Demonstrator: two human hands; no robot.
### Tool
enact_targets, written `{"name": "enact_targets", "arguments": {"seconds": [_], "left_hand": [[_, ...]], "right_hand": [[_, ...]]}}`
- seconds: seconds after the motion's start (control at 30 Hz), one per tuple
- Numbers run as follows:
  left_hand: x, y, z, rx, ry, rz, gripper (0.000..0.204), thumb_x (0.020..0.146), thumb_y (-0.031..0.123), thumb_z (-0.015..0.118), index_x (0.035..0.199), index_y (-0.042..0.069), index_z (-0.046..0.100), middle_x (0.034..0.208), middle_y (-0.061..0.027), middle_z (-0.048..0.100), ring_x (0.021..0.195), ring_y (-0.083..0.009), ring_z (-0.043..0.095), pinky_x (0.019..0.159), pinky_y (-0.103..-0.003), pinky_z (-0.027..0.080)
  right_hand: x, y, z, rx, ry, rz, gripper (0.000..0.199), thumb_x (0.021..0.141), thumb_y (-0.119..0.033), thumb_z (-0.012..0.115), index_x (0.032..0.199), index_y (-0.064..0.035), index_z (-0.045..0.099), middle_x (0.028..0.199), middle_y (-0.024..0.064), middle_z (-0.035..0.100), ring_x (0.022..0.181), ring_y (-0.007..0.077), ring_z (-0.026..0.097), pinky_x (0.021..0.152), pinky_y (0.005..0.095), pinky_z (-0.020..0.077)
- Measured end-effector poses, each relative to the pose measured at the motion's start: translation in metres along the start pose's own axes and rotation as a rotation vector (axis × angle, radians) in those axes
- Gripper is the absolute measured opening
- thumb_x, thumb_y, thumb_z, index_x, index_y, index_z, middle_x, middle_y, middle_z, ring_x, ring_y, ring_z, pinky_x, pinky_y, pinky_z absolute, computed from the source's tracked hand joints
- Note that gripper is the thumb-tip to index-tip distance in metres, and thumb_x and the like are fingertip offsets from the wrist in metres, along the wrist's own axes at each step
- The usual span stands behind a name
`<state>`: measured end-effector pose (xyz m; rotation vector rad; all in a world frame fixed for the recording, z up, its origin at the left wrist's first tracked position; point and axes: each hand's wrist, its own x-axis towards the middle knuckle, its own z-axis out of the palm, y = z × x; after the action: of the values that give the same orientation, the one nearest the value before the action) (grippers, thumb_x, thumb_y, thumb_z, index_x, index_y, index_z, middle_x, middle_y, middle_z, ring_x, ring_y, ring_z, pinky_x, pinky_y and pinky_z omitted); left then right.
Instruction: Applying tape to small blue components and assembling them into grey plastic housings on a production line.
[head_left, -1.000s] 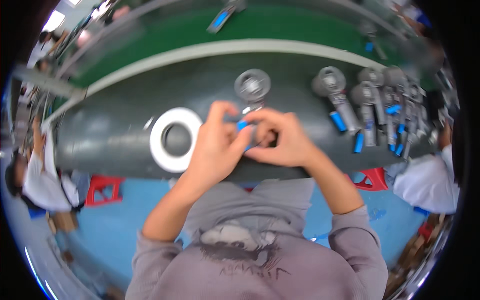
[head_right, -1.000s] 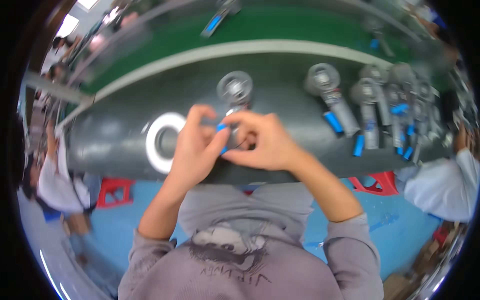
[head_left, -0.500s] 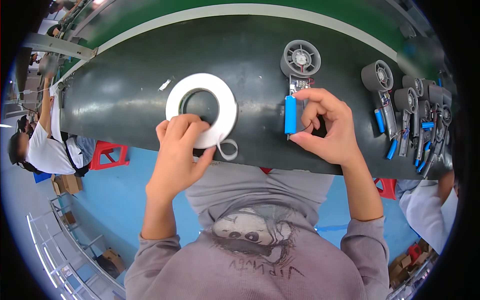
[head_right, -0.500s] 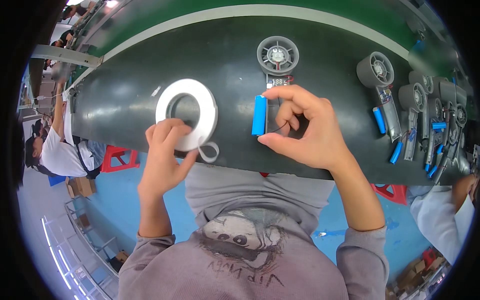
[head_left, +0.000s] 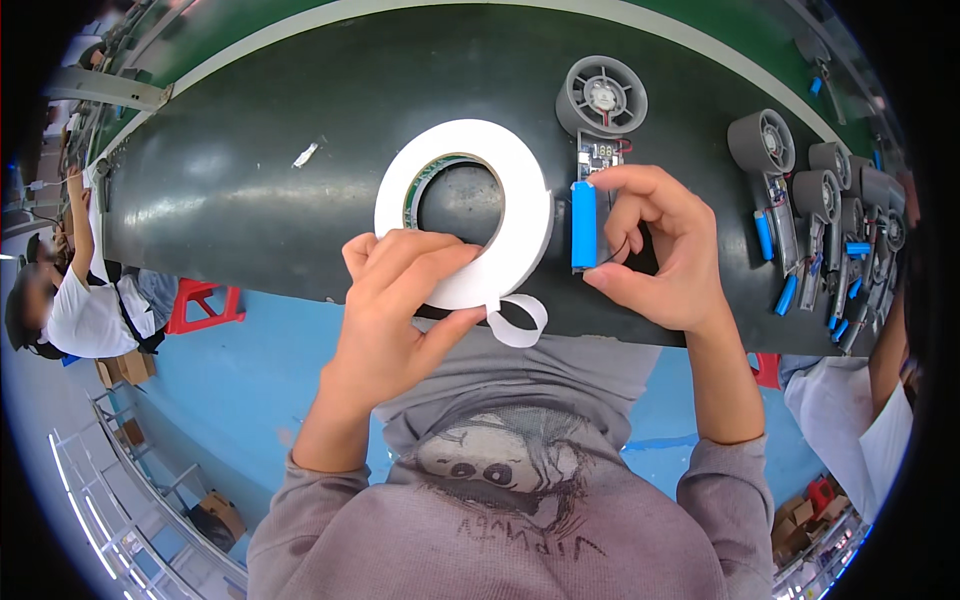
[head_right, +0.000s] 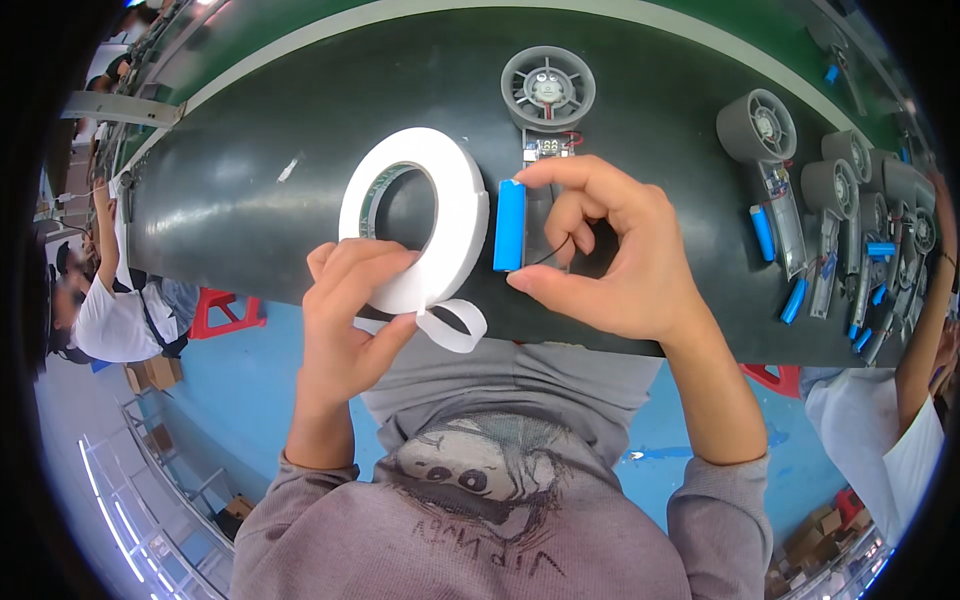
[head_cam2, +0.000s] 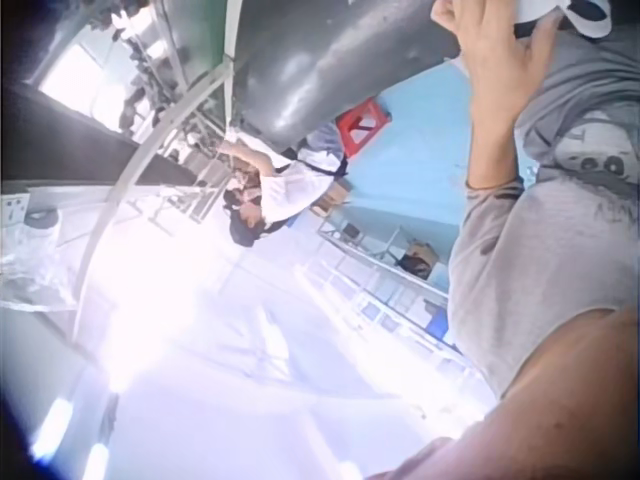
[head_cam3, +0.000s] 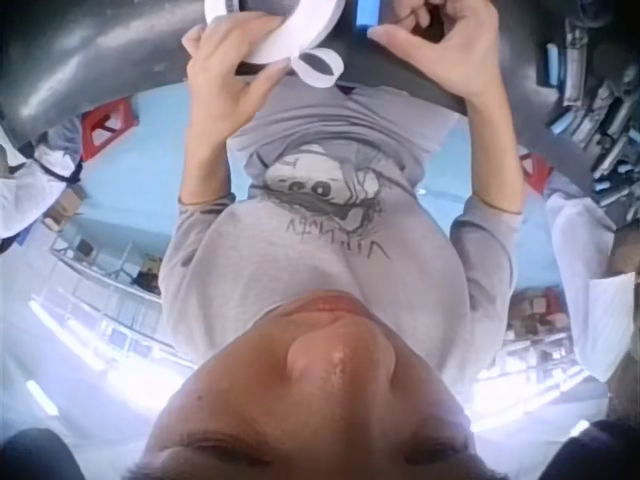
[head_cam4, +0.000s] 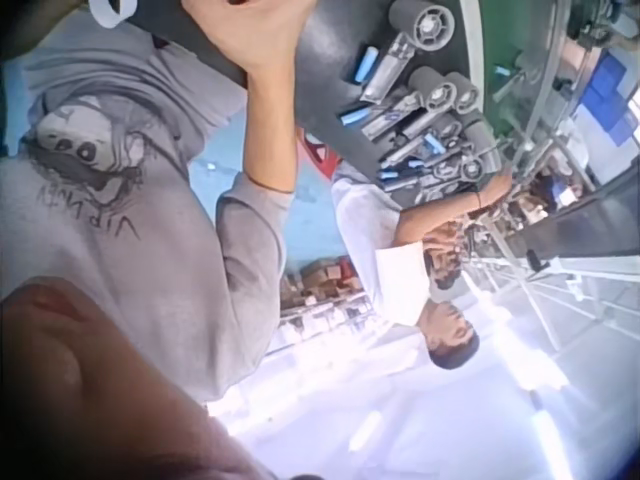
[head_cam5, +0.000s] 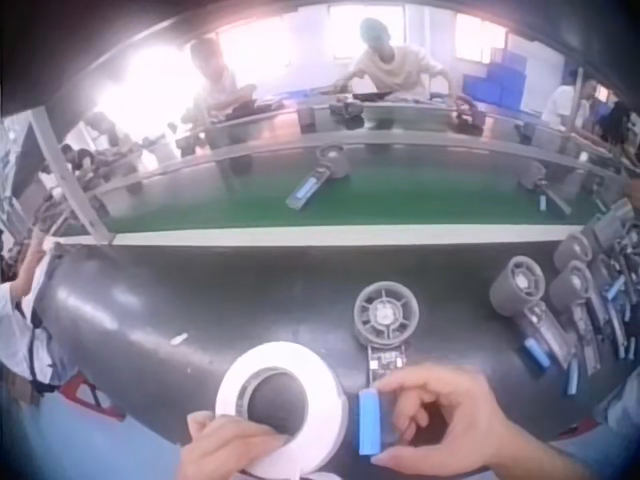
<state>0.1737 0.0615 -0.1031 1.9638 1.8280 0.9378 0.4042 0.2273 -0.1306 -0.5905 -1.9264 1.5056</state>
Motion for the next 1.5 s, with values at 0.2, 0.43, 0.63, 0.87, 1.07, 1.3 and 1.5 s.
{"name": "enact_targets", "arguments": {"seconds": [0.2,0.43,0.63,0.87,1.07,1.3,1.5], "left_hand": [[0.004,0.006,0.004,-0.003,-0.038,-0.009,0.045,0.069,0.016,0.084,0.111,0.004,0.071,0.108,-0.0097,0.071,0.097,-0.0263,0.066,0.092,-0.038,0.036],[0.008,0.017,0.009,0.118,0.02,0.026,0.044,0.071,0.02,0.087,0.11,0.006,0.073,0.103,-0.0042,0.071,0.091,-0.0217,0.063,0.087,-0.039,0.033],[0.0,0.04,0.034,0.267,0.176,-0.007,0.047,0.069,0.023,0.088,0.11,0.006,0.074,0.097,0.0013,0.068,0.078,-0.0152,0.058,0.078,-0.039,0.027],[-0.016,0.041,0.037,0.253,0.096,-0.087,0.046,0.068,0.019,0.089,0.109,0.006,0.073,0.098,-0.0031,0.071,0.087,-0.0199,0.062,0.083,-0.038,0.03],[0.036,0.006,0.004,0.177,0.209,0.027,0.04,0.076,0.017,0.084,0.111,0.003,0.071,0.108,-0.0103,0.069,0.089,-0.0236,0.064,0.087,-0.04,0.046],[0.163,-0.016,0.039,-0.131,0.06,0.166,0.05,0.085,0.029,0.081,0.122,-0.001,0.068,0.106,-0.0144,0.069,0.078,-0.0222,0.064,0.073,-0.035,0.053],[0.169,-0.014,0.046,-0.143,-0.121,0.236,0.05,0.08,0.03,0.084,0.119,0.002,0.069,0.1,-0.017,0.073,0.091,-0.0331,0.07,0.082,-0.04,0.054]], "right_hand": [[-0.001,0.0,0.003,-0.033,-0.026,0.01,0.061,0.065,-0.007,0.089,0.122,-0.0054,0.069,0.068,-0.0037,0.055,0.061,0.0055,0.045,0.059,0.022,0.0352],[0.001,0.003,0.004,-0.171,0.04,-0.028,0.057,0.061,-0.008,0.088,0.116,-0.0062,0.07,0.06,-0.0047,0.053,0.056,0.0045,0.046,0.055,0.0219,0.0366],[0.0,0.006,0.01,-0.298,0.199,-0.079,0.058,0.06,-0.008,0.087,0.115,-0.0048,0.067,0.056,-0.0058,0.049,0.05,0.002,0.042,0.05,0.0194,0.0309],[-0.003,0.004,0.002,0.02,0.239,0.073,0.058,0.067,-0.003,0.085,0.121,-0.0002,0.062,0.063,-0.0058,0.053,0.055,0.0005,0.043,0.053,0.0184,0.0314],[-0.006,0.003,-0.011,0.264,0.063,0.133,0.055,0.078,-0.008,0.077,0.128,0.0052,0.06,0.071,-0.0029,0.058,0.065,0.0035,0.051,0.063,0.0201,0.0392],[-0.001,-0.002,-0.021,0.323,0.026,0.147,0.055,0.077,-0.013,0.077,0.126,0.0042,0.061,0.075,-0.002,0.06,0.068,0.0052,0.052,0.065,0.0215,0.0397],[0.003,-0.044,-0.038,-0.577,-0.261,-0.04,0.052,0.06,-0.017,0.081,0.108,-0.0019,0.069,0.07,-0.0006,0.057,0.065,0.0135,0.054,0.071,0.0294,0.0419]]}}
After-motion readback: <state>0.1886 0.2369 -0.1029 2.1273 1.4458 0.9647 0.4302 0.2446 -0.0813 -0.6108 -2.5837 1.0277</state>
